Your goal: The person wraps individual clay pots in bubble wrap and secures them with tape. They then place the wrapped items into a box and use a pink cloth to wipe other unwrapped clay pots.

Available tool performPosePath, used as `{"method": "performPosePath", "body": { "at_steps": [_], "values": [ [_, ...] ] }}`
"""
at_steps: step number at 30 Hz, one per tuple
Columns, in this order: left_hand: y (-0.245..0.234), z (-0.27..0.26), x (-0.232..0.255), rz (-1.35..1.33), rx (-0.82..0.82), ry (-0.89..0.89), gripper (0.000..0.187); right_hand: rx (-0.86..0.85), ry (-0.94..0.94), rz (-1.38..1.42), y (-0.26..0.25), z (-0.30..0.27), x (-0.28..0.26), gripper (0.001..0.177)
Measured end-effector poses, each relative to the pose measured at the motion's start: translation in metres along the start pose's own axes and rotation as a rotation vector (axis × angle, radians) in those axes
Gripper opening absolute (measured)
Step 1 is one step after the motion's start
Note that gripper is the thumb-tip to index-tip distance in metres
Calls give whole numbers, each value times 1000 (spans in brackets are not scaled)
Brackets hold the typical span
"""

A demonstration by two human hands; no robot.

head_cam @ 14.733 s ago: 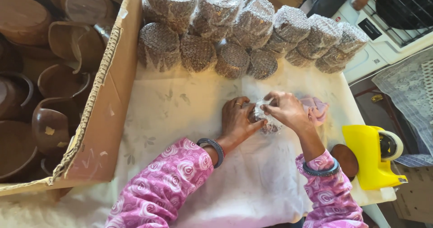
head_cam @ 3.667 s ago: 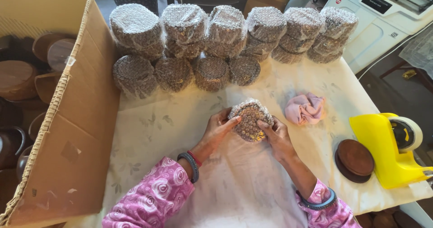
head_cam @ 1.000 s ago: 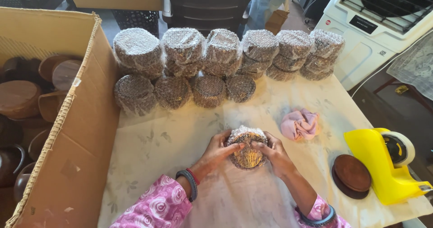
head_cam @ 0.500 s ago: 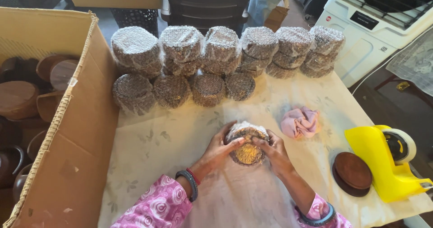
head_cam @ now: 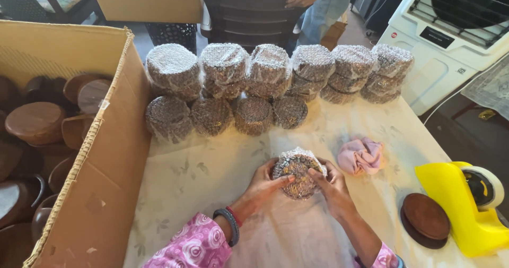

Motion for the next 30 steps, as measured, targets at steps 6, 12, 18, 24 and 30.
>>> {"method": "performPosePath", "body": {
  "at_steps": [6,12,18,24,30],
  "values": [
    [2,0,3,54,-9,28,64,-13,-8,-95,-7,7,5,47],
    [0,-2,6,86,-8,52,64,7,13,-77,-9,8,12,43],
    [2,-6,14,27,-12,61,64,0,-11,-99,-8,5,16,50],
    [-6,7,-4,115,9,42,65,-62,-73,-69,-2,3,-11,66],
    [7,-8,19,267,1,84,78,-141,3,-97,4,2,6,64]
  ]
}}
Point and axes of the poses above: each hand's wrist, its own z-axis towards the middle knuckle, its own y-axis out of the palm, x = y × z, the point moved 9 cm from there along z, towards the middle knuckle, and after that the axes turned 15 degrees about x, right-handed, at the moved point
